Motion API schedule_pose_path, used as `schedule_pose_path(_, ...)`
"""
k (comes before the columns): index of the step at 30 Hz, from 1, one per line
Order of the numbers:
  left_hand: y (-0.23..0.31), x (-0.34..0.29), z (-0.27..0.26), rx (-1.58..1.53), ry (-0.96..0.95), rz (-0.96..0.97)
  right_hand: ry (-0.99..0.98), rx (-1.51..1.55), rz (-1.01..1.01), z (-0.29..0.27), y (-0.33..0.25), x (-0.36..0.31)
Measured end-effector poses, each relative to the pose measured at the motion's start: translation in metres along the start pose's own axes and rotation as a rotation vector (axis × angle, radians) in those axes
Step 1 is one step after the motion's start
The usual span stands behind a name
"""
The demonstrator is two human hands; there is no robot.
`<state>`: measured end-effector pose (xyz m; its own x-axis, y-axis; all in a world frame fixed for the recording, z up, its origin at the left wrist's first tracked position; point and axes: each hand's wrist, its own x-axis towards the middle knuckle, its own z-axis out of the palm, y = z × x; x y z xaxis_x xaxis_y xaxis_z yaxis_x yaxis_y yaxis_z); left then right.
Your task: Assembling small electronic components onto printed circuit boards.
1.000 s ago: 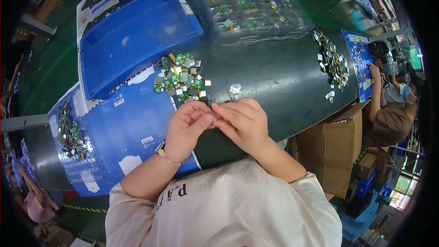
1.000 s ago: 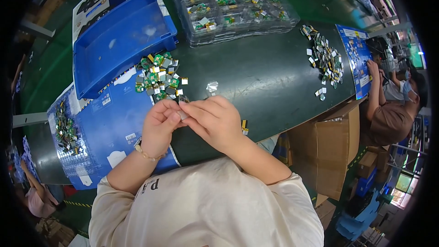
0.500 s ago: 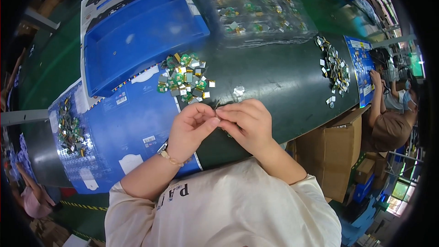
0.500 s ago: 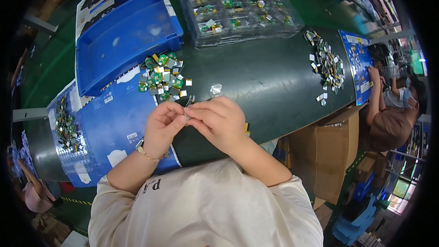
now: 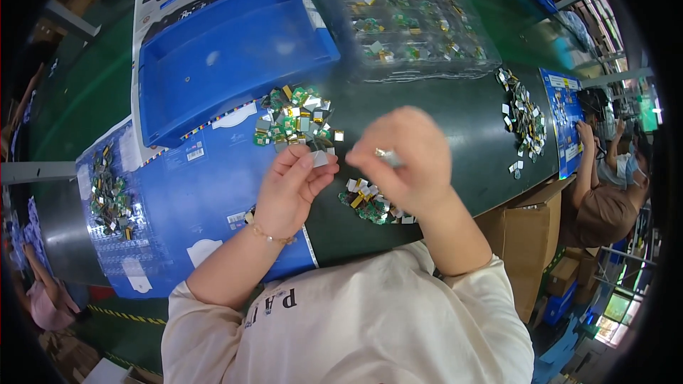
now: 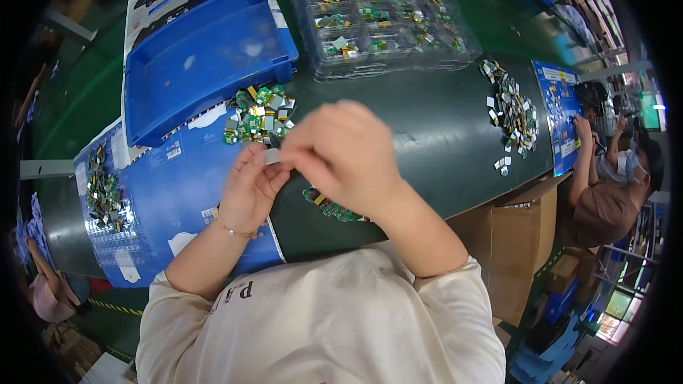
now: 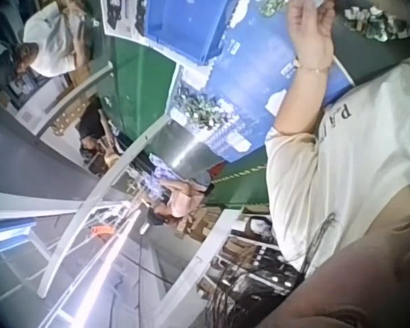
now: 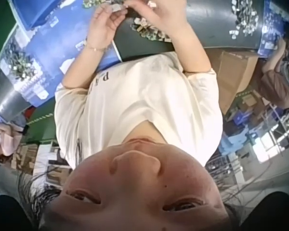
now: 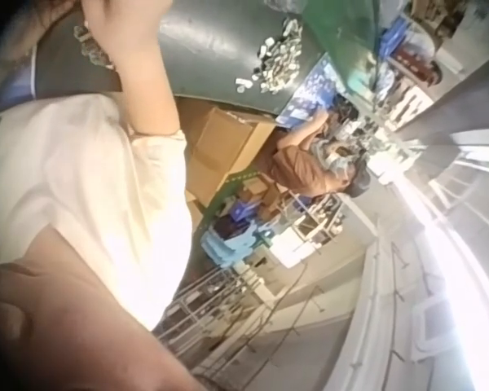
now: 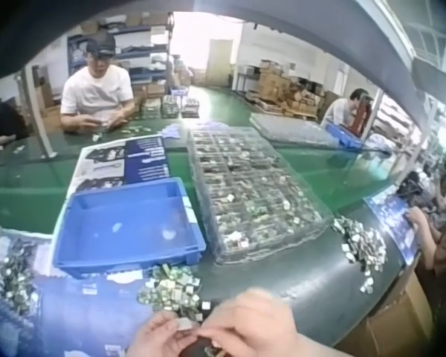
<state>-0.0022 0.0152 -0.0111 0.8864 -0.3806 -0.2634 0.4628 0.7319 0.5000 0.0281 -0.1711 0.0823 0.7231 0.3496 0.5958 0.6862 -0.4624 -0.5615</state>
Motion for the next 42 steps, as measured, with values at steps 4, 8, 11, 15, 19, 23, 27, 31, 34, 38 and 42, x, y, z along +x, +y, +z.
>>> schedule_pose_path(4,0.005,-0.001,0.004,0.044,0.002,0.025,-0.054,-0.065,-0.049,0.015,0.006,0.038)
schedule_pose_path(8,0.003,0.002,0.005,-0.011,-0.014,0.109,-0.299,-0.032,-0.005,0.029,0.012,0.02)
schedule_pose_path(11,0.006,0.002,0.0,-0.066,-0.024,0.124,-0.287,0.098,0.031,0.032,0.016,0.018)
schedule_pose_path(15,0.009,0.005,-0.002,-0.105,-0.021,0.116,-0.304,0.068,-0.024,0.034,0.028,0.028)
schedule_pose_path(19,0.01,0.008,-0.003,-0.041,0.04,0.13,0.07,-0.002,0.315,0.042,0.048,0.062)
schedule_pose_path(23,0.014,0.006,-0.001,0.024,0.033,0.137,0.052,-0.478,-0.044,0.05,0.048,0.063)
schedule_pose_path(27,0.012,0.002,-0.004,0.061,0.012,0.118,-0.151,-0.072,0.237,0.029,0.037,0.042)
schedule_pose_path(31,0.012,0.003,-0.009,-0.131,-0.291,0.072,-0.157,0.744,0.648,0.03,0.013,0.003)
schedule_pose_path(34,0.011,0.004,-0.008,-0.136,-0.312,0.061,-0.366,0.602,0.696,0.023,0.013,-0.027)
schedule_pose_path(38,0.012,0.002,-0.001,0.085,-0.243,0.047,-0.158,0.563,0.544,0.026,0.008,-0.05)
schedule_pose_path(42,0.008,-0.003,0.013,0.478,-0.12,-0.002,-0.126,0.478,0.585,0.02,0.001,-0.058)
